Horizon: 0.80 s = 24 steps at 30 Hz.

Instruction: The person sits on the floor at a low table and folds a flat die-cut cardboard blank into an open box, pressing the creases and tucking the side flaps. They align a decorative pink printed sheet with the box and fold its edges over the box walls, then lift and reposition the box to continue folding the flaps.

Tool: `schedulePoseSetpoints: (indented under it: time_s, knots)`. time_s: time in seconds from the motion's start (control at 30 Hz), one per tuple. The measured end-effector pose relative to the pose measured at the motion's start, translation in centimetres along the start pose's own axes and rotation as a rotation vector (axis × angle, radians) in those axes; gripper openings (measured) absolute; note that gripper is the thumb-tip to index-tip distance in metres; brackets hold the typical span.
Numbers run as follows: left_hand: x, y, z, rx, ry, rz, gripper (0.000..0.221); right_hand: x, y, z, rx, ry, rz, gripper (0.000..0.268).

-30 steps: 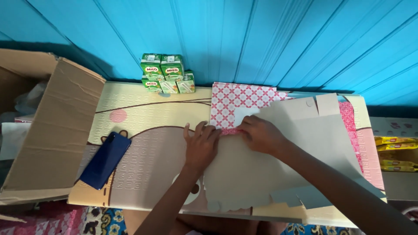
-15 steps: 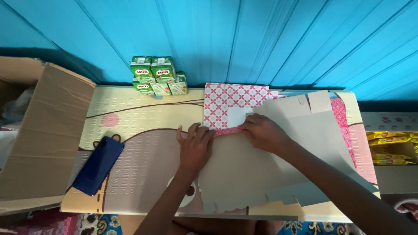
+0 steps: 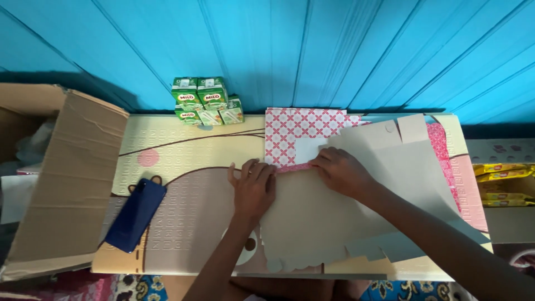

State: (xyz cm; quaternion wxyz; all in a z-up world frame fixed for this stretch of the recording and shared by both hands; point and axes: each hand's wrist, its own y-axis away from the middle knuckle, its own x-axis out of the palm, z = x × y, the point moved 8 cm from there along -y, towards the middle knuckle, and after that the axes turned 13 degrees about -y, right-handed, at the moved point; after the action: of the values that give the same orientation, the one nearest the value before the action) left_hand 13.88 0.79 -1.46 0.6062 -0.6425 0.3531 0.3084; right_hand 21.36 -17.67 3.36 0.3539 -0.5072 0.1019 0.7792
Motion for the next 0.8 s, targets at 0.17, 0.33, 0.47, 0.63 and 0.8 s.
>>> schedulePoseSetpoints:
  time_s: [0.17, 0.33, 0.47, 0.63, 0.8]
  knots:
    - [0.3, 0.3, -0.2, 0.023, 0.026, 0.011, 0.019, 0.2, 0.9, -0.4, 0.008, 0.025, -0.031, 0.008]
    - [0.5, 0.4, -0.4, 0.069, 0.064, 0.033, 0.014, 1.0, 2.6, -1.5, 0.023, 0.027, 0.024, 0.014]
    - [0.5, 0.2, -0.6, 0.073, 0.084, 0.046, 0.012, 0.7, 2.9, -1.3, 0.066, -0.024, 0.043, 0.016]
    - [-0.2, -0.8, -0.4, 0.044, 0.078, 0.122, 0.015, 0.9, 2.8, -1.9, 0.054, -0.026, 0.036, 0.018]
    - [1.1, -0.6, -0.6, 0.061, 0.116, 0.252, 0.015, 1.7, 2.2, -2.4, 0.029, -0.018, 0.088, 0.018]
